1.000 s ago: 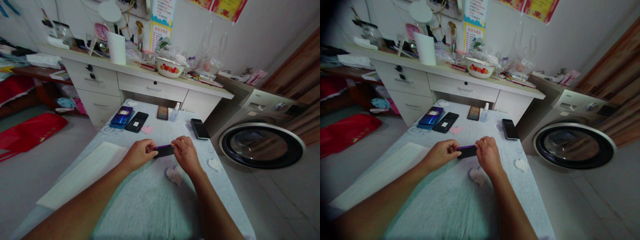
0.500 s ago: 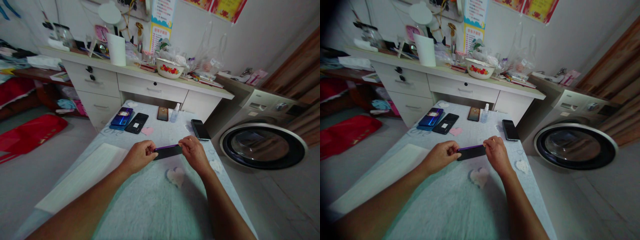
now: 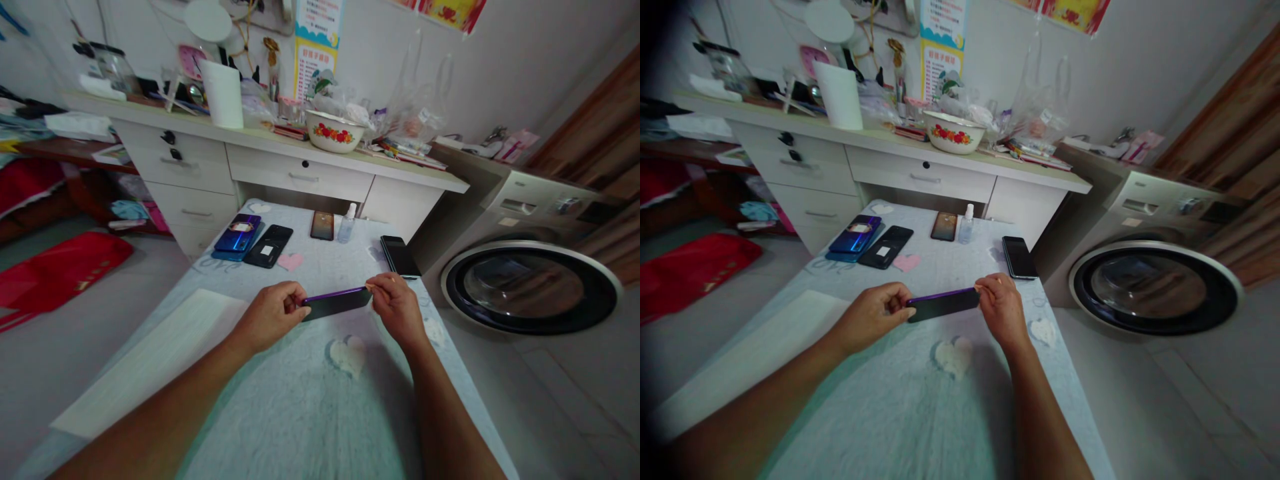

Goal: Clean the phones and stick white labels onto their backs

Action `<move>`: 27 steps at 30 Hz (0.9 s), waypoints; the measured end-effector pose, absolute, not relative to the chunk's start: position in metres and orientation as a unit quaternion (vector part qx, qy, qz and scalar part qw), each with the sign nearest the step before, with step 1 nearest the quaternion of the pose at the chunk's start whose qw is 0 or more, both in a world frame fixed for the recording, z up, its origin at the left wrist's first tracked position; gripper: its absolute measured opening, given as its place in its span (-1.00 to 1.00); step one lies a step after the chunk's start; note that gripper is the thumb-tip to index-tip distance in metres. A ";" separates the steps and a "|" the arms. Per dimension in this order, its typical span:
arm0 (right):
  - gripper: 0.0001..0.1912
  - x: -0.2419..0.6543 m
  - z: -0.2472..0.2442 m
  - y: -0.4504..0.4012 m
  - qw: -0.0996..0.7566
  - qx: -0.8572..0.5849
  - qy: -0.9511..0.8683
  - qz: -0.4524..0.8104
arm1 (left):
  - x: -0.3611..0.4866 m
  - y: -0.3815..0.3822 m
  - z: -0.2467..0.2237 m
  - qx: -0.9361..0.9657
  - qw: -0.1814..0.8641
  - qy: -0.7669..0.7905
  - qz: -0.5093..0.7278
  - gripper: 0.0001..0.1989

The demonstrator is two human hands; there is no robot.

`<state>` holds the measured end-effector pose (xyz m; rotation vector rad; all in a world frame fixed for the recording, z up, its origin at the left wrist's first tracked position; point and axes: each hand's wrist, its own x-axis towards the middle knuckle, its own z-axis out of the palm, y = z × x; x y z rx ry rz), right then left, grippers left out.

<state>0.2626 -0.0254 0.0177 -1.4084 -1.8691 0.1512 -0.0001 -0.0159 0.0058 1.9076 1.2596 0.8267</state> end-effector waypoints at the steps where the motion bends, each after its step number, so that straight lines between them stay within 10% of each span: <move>1: -0.83 0.264 0.017 -0.025 0.397 -0.556 -0.727 0.068 | 0.000 -0.016 0.006 0.735 0.349 0.487 0.319 -0.92; 27: -0.68 0.268 0.002 -0.019 0.484 -0.604 -0.514 0.369 | 0.001 -0.016 0.003 0.733 0.350 0.482 0.330 -0.91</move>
